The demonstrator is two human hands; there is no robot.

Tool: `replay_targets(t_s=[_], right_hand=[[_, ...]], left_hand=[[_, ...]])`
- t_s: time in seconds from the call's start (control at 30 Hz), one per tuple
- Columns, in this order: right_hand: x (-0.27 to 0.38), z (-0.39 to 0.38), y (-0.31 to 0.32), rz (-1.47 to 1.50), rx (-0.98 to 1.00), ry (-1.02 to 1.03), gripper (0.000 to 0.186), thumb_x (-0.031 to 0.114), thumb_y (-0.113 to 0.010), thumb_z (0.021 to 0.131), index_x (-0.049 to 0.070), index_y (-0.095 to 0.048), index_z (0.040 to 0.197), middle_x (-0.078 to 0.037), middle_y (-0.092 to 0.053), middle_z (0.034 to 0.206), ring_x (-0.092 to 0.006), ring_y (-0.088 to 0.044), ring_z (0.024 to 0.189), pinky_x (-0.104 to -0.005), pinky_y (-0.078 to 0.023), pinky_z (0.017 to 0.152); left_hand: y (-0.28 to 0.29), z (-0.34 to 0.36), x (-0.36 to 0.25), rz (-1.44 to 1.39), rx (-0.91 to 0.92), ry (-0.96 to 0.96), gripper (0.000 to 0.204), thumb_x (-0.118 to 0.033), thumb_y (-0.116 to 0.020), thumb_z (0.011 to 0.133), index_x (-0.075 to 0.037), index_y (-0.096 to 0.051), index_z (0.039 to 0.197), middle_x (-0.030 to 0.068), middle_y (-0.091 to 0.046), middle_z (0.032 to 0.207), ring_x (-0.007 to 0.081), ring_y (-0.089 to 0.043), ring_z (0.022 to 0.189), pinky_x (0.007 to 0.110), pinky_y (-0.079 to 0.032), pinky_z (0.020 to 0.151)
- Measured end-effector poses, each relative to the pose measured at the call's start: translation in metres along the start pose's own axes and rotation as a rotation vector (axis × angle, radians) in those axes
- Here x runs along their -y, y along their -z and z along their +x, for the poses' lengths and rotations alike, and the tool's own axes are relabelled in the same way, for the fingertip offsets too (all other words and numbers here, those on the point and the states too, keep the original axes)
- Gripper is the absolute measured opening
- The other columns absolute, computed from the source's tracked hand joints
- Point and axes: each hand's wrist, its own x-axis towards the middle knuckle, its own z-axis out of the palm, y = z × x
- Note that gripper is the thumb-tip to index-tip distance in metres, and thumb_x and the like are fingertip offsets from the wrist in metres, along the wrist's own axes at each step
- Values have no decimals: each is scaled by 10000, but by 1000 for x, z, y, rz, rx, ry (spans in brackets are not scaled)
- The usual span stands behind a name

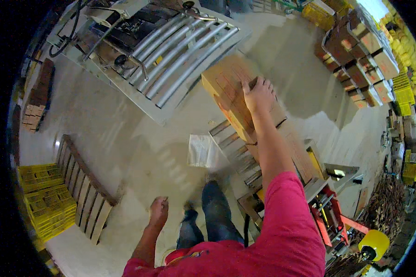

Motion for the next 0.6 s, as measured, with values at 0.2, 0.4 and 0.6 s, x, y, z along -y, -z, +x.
replay_targets(t_s=[0.2,0.4,0.6], right_hand=[[10,12,-13,36,-103,98,662,554,-551,884,63,-505,1326,-196,-498,1339,-364,-478,1226,-495,-328,1041],[20,-49,-2,-12,-239,120,638,446,-612,881,99,-463,1395,-171,-439,1432,-374,-403,1313,-514,-253,1119],[-105,-63,8,49,-163,-306,485,409,-494,940,90,-555,1300,-156,-562,1303,-332,-488,1245,-504,-296,1094]], left_hand=[[-17,123,-73,-81,-1,-225,157,-131,-580,924,-30,-613,1040,161,-635,963,303,-641,835,373,-529,693],[-34,144,-106,-38,184,-342,184,-141,-576,935,-29,-613,1076,146,-650,966,241,-668,828,343,-548,696],[-63,167,-97,-25,297,-266,211,-144,-576,933,-5,-614,1088,144,-670,851,232,-672,759,347,-534,690]])
